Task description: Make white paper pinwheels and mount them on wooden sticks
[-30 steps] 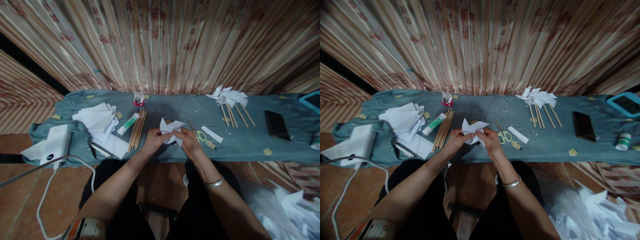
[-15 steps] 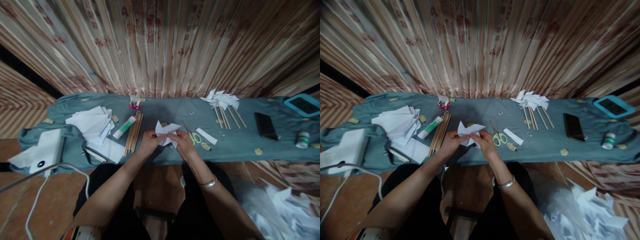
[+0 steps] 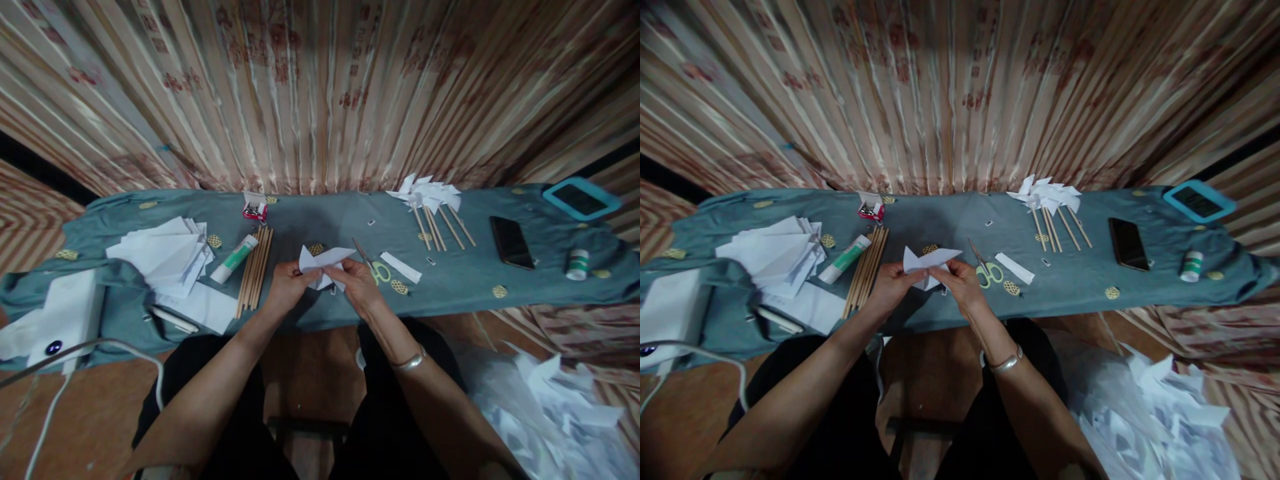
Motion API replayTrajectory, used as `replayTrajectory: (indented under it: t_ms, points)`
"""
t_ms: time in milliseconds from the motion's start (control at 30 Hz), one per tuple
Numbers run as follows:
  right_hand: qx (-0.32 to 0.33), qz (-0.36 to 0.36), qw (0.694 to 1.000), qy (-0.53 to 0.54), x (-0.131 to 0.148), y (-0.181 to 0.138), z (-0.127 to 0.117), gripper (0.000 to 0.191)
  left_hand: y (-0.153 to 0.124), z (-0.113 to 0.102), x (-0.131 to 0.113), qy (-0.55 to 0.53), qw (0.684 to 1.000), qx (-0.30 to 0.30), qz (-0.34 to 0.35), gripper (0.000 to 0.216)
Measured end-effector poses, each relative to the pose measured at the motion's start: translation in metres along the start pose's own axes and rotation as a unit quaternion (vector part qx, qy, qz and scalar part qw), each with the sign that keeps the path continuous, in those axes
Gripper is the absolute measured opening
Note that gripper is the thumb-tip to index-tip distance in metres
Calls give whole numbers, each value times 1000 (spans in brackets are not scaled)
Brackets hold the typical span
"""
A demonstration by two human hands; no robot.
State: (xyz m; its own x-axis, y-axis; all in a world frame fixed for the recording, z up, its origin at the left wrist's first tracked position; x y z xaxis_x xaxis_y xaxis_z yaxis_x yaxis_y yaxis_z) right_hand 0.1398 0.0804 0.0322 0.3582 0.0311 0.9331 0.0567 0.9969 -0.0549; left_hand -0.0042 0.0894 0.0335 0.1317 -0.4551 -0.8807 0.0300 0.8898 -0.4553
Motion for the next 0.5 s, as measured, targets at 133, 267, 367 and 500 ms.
replayTrajectory:
  t_ms: [133, 267, 367, 500]
  points:
    - [-6, 1, 1000, -1, 4, -1, -3, 31, 0, 0, 0, -6, 1000, -13, -4, 25]
    - [-11, 1, 1000, -4, 3, -2, -7, 31, 0, 0, 1, -10, 1000, -17, -14, 27]
    - [-14, 4, 1000, 1, 3, -3, -7, 30, -2, 2, 0, -15, 1000, -8, -19, 27]
    - [-18, 8, 1000, 5, 3, -3, -6, 31, -5, 3, -2, -27, 999, 2, -24, 28]
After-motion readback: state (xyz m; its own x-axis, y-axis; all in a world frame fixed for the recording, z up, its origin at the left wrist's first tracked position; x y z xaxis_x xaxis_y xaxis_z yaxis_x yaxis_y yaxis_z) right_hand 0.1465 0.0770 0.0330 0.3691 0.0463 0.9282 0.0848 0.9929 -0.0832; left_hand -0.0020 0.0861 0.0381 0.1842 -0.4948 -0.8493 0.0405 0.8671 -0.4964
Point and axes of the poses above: each hand's wrist, its own y-axis towards the middle knuckle, its own z-axis out of the palm, x = y × z, the point moved 1 cm from there along y, towards the middle knuckle, and after that the axes turned 14 degrees about -z, right-handed, at the moved point
